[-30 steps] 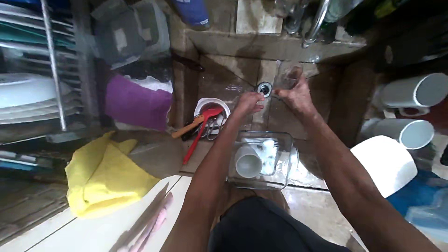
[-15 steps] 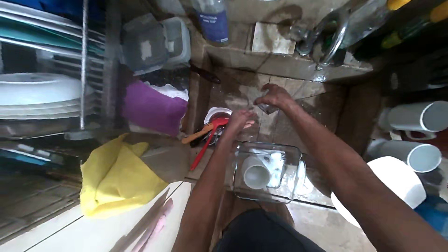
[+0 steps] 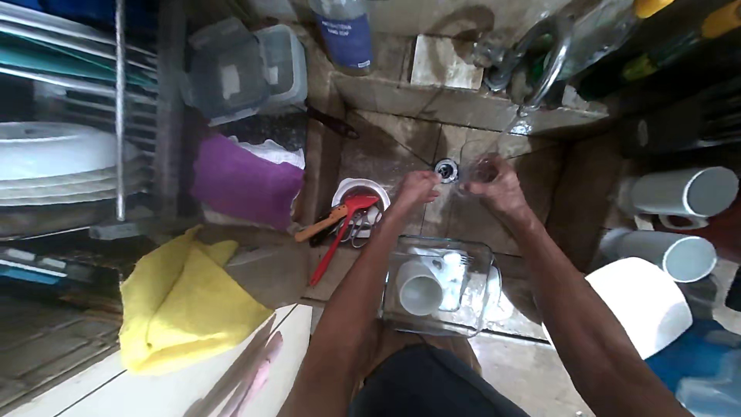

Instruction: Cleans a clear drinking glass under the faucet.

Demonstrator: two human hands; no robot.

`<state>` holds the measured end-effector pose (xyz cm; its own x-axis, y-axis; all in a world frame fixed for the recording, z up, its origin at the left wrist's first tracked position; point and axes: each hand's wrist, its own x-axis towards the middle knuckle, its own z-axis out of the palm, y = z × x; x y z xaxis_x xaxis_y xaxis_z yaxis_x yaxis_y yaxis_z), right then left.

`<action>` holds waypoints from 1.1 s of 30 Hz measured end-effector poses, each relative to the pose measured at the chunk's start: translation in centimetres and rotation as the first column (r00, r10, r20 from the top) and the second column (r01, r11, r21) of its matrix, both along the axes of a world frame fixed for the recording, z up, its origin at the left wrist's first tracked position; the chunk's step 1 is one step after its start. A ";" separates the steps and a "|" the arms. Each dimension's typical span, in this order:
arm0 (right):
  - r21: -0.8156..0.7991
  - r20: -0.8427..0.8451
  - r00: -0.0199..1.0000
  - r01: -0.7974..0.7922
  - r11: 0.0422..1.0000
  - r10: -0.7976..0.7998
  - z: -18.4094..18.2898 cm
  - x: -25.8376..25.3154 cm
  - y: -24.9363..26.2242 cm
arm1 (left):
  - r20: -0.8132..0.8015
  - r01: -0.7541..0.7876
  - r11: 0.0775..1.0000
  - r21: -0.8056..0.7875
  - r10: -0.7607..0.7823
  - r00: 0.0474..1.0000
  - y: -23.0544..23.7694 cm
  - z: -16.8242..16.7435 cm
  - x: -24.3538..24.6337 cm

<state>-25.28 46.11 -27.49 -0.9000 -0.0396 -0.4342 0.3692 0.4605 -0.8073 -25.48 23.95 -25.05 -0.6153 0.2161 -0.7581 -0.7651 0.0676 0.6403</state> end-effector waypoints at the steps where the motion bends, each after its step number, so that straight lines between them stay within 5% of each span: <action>1: -0.054 -0.016 0.999 0.050 0.997 -0.050 0.0 0.0 -0.4 | 0.006 0.002 1.000 0.002 -0.002 1.000 0.4 -0.2 -0.2; 13: -0.155 0.006 0.988 0.151 0.976 -0.152 1.4 0.5 -0.9 | -0.047 0.084 0.993 -0.077 -0.088 0.995 0.8 -0.4 0.4; 15: -0.220 -0.031 0.985 0.158 0.963 -0.169 2.2 0.9 -0.9 | -0.136 0.064 0.929 -0.363 -0.121 0.983 -1.1 -1.0 -0.8; 17: -0.245 -0.051 0.979 0.180 0.953 -0.198 2.8 1.7 -0.7 | -0.168 0.037 0.772 -0.634 -0.184 0.968 -4.0 -2.9 -3.2; 19: -0.253 -0.042 0.972 0.215 0.943 -0.232 3.1 2.7 -0.2 | -0.141 0.076 0.669 -0.739 -0.264 0.954 -6.5 -5.3 -5.8; 24: -0.215 -0.037 0.975 0.206 0.955 -0.218 2.8 5.0 1.2 | 0.032 0.241 0.595 -0.766 -0.339 0.940 -8.1 -9.3 -10.1; 29: -0.196 -0.047 0.975 0.205 0.959 -0.218 3.2 5.1 2.1 | -0.013 0.155 0.582 -0.798 -0.273 0.962 -8.4 -11.6 -11.3; 33: -0.162 -0.049 0.970 0.227 0.960 -0.237 3.9 4.6 2.1 | -0.098 0.139 0.528 -0.838 -0.396 0.913 -8.8 -12.5 -11.3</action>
<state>-20.71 48.17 -23.55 -0.9193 0.1123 -0.3771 0.3934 0.2369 -0.8883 -36.78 15.13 -37.51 -0.8223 -0.2120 -0.5280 -0.4439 0.8196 0.3623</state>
